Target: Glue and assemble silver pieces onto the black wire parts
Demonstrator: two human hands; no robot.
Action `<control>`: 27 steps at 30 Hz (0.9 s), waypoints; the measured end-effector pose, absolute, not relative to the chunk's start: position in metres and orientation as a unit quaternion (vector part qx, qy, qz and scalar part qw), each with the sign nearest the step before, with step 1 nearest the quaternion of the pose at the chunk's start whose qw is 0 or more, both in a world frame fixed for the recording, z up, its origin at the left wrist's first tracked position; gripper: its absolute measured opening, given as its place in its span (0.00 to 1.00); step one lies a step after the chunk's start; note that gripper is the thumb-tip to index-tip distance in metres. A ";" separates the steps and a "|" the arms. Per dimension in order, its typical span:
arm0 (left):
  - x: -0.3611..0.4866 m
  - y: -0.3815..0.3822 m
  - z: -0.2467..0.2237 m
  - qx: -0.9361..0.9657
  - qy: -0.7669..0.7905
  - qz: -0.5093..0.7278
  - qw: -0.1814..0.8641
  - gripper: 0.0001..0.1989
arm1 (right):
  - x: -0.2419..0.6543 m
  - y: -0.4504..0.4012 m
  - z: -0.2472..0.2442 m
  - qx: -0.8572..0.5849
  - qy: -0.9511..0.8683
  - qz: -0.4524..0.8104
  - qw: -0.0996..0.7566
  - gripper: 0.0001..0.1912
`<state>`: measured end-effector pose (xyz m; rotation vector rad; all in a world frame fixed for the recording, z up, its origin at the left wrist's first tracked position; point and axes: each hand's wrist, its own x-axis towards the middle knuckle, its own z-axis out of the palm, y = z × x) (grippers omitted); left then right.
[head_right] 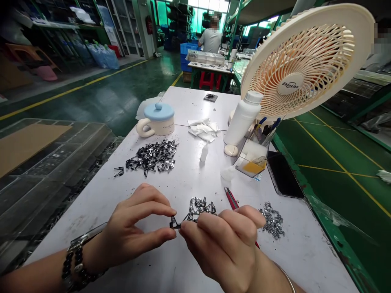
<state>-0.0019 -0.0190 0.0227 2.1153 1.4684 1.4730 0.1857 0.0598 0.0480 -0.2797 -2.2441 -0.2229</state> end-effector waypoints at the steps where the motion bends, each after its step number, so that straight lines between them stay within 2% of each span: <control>1: -0.002 -0.020 0.023 0.713 0.491 0.494 0.084 0.10 | 0.186 0.059 0.049 -0.107 -0.899 -0.089 0.415 0.08; 6: -0.004 -0.023 0.025 0.730 0.473 0.489 0.061 0.19 | 0.190 0.057 0.052 -0.105 -0.903 -0.084 0.409 0.09; 12: -0.004 -0.024 0.028 0.744 0.459 0.480 0.075 0.12 | 0.191 0.056 0.050 -0.122 -0.900 -0.074 0.413 0.09; 27: -0.002 -0.021 0.032 0.754 0.410 0.510 0.060 0.09 | 0.189 0.055 0.050 -0.112 -0.896 -0.063 0.425 0.07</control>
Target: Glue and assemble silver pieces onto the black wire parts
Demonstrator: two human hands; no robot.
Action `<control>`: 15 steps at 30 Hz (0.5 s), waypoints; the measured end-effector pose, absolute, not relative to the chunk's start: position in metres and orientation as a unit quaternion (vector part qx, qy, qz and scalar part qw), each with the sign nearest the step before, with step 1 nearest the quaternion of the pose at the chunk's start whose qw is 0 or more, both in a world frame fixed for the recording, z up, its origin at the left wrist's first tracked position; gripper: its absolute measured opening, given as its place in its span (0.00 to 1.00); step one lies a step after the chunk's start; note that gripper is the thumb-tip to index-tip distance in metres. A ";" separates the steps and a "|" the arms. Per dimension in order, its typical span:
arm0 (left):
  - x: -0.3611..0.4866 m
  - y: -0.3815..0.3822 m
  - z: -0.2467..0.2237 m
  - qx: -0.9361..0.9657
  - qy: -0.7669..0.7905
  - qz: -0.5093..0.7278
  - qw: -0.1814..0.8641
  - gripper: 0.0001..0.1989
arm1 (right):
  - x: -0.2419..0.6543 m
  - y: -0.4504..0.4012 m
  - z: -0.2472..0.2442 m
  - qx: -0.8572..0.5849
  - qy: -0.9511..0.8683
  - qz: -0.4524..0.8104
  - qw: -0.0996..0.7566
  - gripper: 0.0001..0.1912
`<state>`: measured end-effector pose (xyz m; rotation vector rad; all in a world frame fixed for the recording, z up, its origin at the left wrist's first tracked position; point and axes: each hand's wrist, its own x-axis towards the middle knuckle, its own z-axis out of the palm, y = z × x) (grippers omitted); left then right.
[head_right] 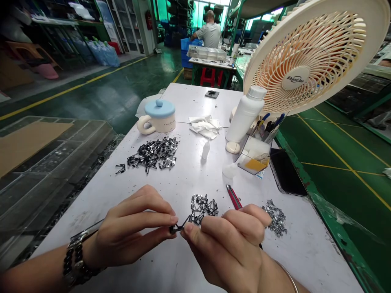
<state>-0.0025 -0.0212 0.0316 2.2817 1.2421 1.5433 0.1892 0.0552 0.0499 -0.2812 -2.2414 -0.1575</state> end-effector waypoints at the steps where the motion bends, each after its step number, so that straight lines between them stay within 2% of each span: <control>1: -0.002 -0.022 0.032 0.753 0.411 0.510 0.062 0.09 | 0.189 0.055 0.050 -0.110 -0.896 -0.062 0.426 0.07; 15: -0.002 -0.021 0.032 0.750 0.409 0.514 0.069 0.09 | 0.193 0.052 0.046 -0.110 -0.899 -0.047 0.420 0.09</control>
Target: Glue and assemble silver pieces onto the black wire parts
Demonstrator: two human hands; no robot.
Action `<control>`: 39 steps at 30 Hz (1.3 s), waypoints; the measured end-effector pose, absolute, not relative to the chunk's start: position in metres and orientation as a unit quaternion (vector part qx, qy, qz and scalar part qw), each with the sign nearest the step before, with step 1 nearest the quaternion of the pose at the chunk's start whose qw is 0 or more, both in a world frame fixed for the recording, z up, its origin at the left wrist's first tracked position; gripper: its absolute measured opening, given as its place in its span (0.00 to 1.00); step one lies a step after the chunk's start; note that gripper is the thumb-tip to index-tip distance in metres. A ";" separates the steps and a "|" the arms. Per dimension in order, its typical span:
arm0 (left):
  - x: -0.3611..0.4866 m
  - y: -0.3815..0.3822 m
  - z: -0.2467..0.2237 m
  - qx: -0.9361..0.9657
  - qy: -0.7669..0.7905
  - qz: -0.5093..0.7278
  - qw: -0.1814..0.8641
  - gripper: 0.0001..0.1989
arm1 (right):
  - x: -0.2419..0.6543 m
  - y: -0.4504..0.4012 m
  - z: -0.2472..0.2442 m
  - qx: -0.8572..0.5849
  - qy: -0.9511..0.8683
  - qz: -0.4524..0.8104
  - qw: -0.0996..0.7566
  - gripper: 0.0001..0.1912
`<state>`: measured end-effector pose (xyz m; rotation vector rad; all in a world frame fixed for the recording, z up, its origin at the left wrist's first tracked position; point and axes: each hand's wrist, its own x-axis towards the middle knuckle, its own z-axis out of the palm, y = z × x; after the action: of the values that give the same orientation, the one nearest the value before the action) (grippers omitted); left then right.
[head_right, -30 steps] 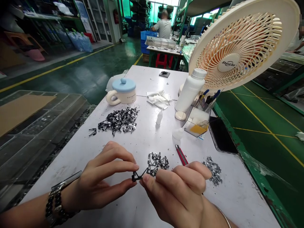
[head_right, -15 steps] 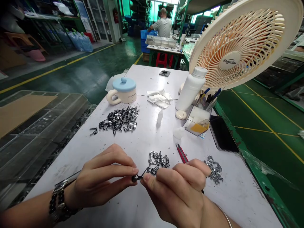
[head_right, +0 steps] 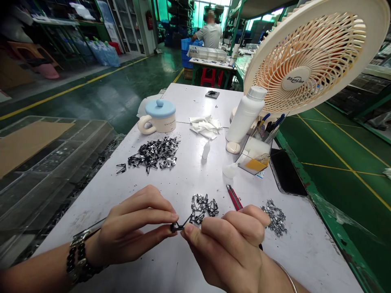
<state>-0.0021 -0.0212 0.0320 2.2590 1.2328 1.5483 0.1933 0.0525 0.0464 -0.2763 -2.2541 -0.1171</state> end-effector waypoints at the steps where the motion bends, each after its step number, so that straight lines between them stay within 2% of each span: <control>1: -0.002 -0.021 0.032 0.750 0.412 0.513 0.071 0.09 | 0.194 0.053 0.046 -0.111 -0.900 -0.046 0.420 0.10; 23: -0.003 -0.022 0.032 0.754 0.408 0.509 0.071 0.09 | 0.190 0.056 0.045 -0.107 -0.901 -0.050 0.418 0.10; 29: -0.003 -0.020 0.030 0.756 0.414 0.504 0.056 0.09 | 0.190 0.052 0.044 -0.115 -0.897 -0.068 0.421 0.07; 33: -0.004 -0.021 0.029 0.761 0.408 0.502 0.049 0.10 | 0.198 0.068 0.043 -0.153 -0.869 -0.113 0.458 0.13; 35: -0.004 -0.021 0.028 0.763 0.405 0.502 0.048 0.11 | 0.206 0.089 0.045 -0.190 -0.825 -0.158 0.509 0.13; 37: -0.004 -0.021 0.028 0.763 0.403 0.503 0.044 0.12 | 0.217 0.117 0.047 -0.223 -0.749 -0.190 0.595 0.13; 39: -0.004 -0.021 0.027 0.762 0.402 0.505 0.041 0.12 | 0.230 0.146 0.047 -0.312 -0.705 -0.170 0.613 0.15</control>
<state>-0.0038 -0.0209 0.0271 2.3339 1.2322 1.5465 0.2300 0.1456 0.0475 -0.7201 -1.6255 -0.3926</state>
